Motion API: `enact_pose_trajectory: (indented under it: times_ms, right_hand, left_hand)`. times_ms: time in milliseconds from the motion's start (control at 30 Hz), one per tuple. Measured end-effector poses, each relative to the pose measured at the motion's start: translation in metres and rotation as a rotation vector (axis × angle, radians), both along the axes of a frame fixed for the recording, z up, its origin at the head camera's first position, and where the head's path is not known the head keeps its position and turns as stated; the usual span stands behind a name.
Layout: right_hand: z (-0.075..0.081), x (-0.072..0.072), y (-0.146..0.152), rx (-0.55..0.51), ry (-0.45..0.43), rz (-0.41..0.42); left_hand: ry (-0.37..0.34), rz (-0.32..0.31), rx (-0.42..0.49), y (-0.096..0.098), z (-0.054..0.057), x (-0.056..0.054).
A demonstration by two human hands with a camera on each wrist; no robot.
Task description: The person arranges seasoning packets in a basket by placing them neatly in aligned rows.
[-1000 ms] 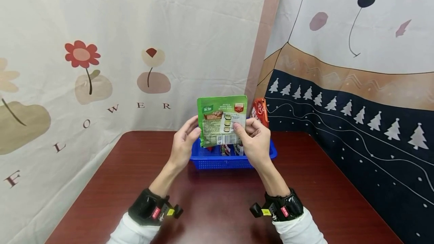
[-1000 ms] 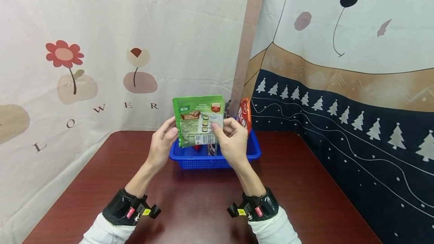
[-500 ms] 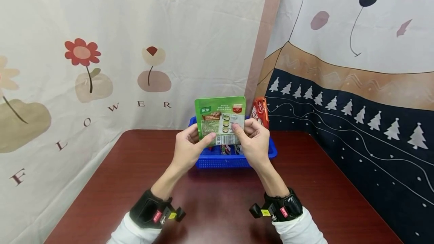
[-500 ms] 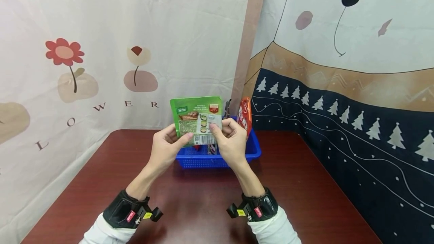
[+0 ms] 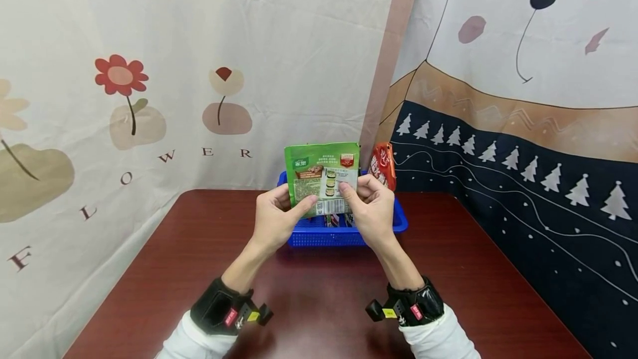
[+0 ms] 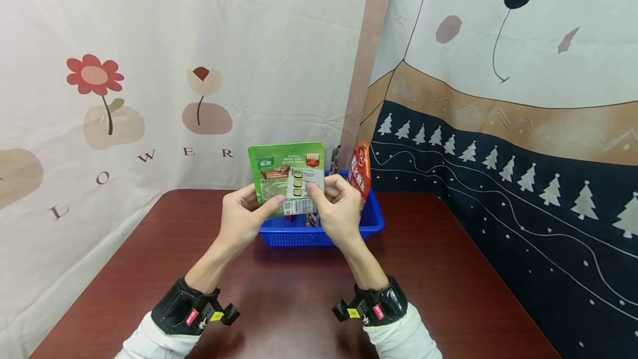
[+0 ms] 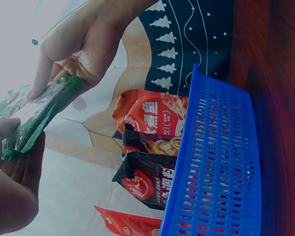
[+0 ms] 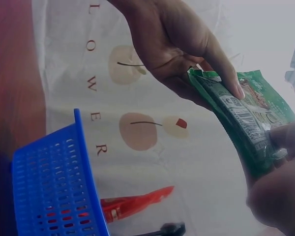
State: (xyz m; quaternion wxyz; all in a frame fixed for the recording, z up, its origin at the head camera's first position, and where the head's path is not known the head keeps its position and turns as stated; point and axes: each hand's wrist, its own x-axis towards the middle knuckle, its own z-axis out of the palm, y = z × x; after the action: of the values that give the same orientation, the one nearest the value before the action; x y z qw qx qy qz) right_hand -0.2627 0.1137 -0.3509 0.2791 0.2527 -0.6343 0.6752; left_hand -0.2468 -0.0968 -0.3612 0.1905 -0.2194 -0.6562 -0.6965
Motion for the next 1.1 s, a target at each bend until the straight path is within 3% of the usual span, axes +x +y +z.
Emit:
enact_pose_trajectory:
  times_ms: [600,833,1100]
  right_hand:
    - [-0.0051,-0.0029,0.0002,0.017,0.008,-0.005]
    - [-0.0031,-0.0025,-0.0032,0.033,0.013,0.049]
    - [0.0010,0.0052,-0.0048,0.052,-0.019,0.047]
  left_hand:
    - [0.043,0.032,-0.008,0.0012,-0.0013,0.0001]
    - [0.107,0.126,-0.042,-0.0006,-0.0010,-0.0007]
    - [0.210,0.261,-0.031,-0.0020,-0.0032,-0.0036]
